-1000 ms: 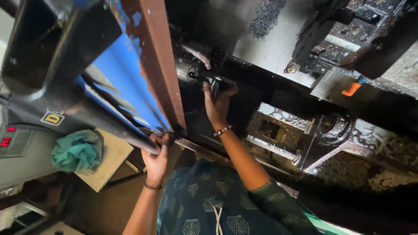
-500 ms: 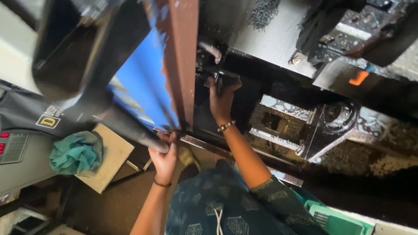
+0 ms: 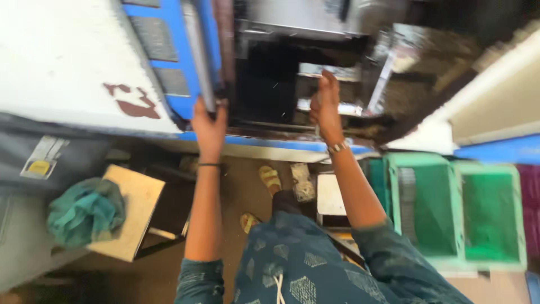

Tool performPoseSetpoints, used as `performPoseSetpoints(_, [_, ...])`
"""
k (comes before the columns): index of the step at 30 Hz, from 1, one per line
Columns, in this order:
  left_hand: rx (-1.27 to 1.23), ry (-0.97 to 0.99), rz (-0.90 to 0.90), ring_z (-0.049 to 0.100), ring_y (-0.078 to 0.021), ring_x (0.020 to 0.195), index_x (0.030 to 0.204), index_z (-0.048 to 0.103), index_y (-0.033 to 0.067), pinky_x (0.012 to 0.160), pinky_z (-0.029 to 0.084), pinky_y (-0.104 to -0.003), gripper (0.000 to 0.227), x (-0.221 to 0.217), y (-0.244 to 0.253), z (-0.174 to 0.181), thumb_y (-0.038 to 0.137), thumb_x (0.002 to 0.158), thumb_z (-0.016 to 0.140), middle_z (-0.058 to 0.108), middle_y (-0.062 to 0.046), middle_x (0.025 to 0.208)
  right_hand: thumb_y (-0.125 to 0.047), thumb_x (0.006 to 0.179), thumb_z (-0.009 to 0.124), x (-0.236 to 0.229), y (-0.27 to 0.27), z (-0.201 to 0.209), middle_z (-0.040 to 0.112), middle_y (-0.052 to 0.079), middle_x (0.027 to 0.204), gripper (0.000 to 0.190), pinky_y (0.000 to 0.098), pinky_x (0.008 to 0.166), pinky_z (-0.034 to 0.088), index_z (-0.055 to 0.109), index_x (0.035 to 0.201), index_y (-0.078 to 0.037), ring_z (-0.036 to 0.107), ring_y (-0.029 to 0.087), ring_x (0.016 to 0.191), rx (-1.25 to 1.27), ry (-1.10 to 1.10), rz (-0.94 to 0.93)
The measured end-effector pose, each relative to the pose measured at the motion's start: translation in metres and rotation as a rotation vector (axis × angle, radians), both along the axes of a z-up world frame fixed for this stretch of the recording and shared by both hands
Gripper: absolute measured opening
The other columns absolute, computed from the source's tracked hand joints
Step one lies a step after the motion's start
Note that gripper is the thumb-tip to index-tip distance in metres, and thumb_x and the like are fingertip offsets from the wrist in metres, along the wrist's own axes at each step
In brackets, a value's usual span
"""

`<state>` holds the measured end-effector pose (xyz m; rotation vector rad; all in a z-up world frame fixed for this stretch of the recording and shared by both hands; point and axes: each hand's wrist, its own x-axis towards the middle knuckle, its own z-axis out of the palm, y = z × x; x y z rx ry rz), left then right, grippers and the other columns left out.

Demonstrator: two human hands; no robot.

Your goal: The person opens the door of a blue industrial machine, removes a metal rod from the interior, and places it into a green bin. They then close the door and repeat the process with another rod. The person also briefly handles a dial indicator on a nearby table.

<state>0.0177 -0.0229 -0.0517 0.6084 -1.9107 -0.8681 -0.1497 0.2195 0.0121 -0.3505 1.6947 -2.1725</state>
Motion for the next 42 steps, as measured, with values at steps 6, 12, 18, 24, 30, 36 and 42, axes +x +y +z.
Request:
performPoseSetpoints(6, [-0.038, 0.017, -0.048, 0.061, -0.0393, 0.124, 0.146, 0.049, -0.0109, 0.108, 0.046, -0.047, 0.070, -0.022, -0.028, -0.034, 0.027, 0.099, 0.083, 0.061, -0.030, 0.136, -0.051, 0.113, 0.044, 0.069, 0.221, 0.031, 0.035, -0.008, 0.067, 0.051, 0.0222, 0.047, 0.023, 0.052, 0.140, -0.009, 0.030, 0.002, 0.055, 0.060, 0.342, -0.475])
performPoseSetpoints(12, [0.156, -0.018, -0.154, 0.073, -0.0313, 0.098, 0.124, 0.057, -0.0064, 0.092, 0.057, -0.041, 0.047, -0.021, 0.000, -0.009, 0.014, 0.089, 0.079, 0.074, -0.019, 0.109, -0.041, 0.117, 0.043, 0.074, 0.330, 0.040, 0.038, -0.008, 0.074, 0.050, 0.0229, 0.055, 0.029, 0.050, 0.151, -0.005, 0.035, 0.003, 0.063, 0.255, 0.555, -0.858])
performPoseSetpoints(18, [0.069, -0.059, -0.178, 0.073, -0.0339, 0.091, 0.119, 0.059, -0.0031, 0.085, 0.056, -0.044, 0.040, -0.044, 0.052, -0.007, 0.013, 0.090, 0.082, 0.074, -0.020, 0.101, -0.028, 0.119, 0.043, 0.059, 0.349, 0.043, 0.046, -0.001, 0.076, 0.052, 0.0279, 0.058, 0.035, 0.035, 0.167, -0.011, 0.040, 0.007, 0.064, 0.545, 0.667, -0.929])
performPoseSetpoints(24, [-0.007, -0.131, -0.151, 0.063, -0.0426, 0.096, 0.127, 0.055, -0.0055, 0.086, 0.050, -0.051, 0.054, -0.085, 0.117, -0.026, 0.019, 0.088, 0.082, 0.065, -0.025, 0.105, -0.020, 0.116, 0.046, 0.051, 0.351, 0.051, 0.049, 0.003, 0.074, 0.058, 0.0269, 0.058, 0.038, 0.023, 0.168, -0.011, 0.043, 0.010, 0.062, 0.623, 0.702, -0.823])
performPoseSetpoints(30, [-0.257, -0.036, -0.340, 0.052, -0.0447, 0.120, 0.148, 0.038, -0.0042, 0.105, 0.040, -0.053, 0.083, -0.077, 0.207, -0.012, 0.023, 0.084, 0.084, 0.058, -0.026, 0.130, -0.029, 0.117, 0.047, 0.062, 0.350, 0.016, 0.049, -0.003, 0.077, 0.052, 0.0241, 0.056, 0.037, 0.034, 0.161, -0.005, 0.044, 0.006, 0.064, 0.398, 0.508, -0.576])
performPoseSetpoints(36, [0.336, -0.286, -0.728, 0.061, -0.0241, 0.123, 0.137, 0.060, 0.0046, 0.096, 0.053, -0.038, 0.044, 0.044, 0.258, 0.014, 0.021, 0.097, 0.067, 0.064, -0.013, 0.135, -0.029, 0.111, 0.047, 0.121, 0.236, -0.026, 0.049, -0.003, 0.072, 0.027, 0.0227, 0.048, 0.040, 0.058, 0.115, -0.004, 0.048, 0.007, 0.056, 0.348, 0.173, -0.045])
performPoseSetpoints(42, [0.920, 0.113, -0.787, 0.063, -0.0181, 0.109, 0.145, 0.056, 0.0004, 0.102, 0.053, -0.033, 0.052, 0.219, 0.240, -0.021, 0.036, 0.108, 0.055, 0.066, -0.009, 0.120, -0.020, 0.111, 0.049, 0.257, 0.125, -0.028, 0.062, 0.003, 0.085, 0.021, 0.0243, 0.072, 0.056, 0.056, 0.116, -0.001, 0.065, 0.008, 0.078, 0.127, 0.355, 0.657])
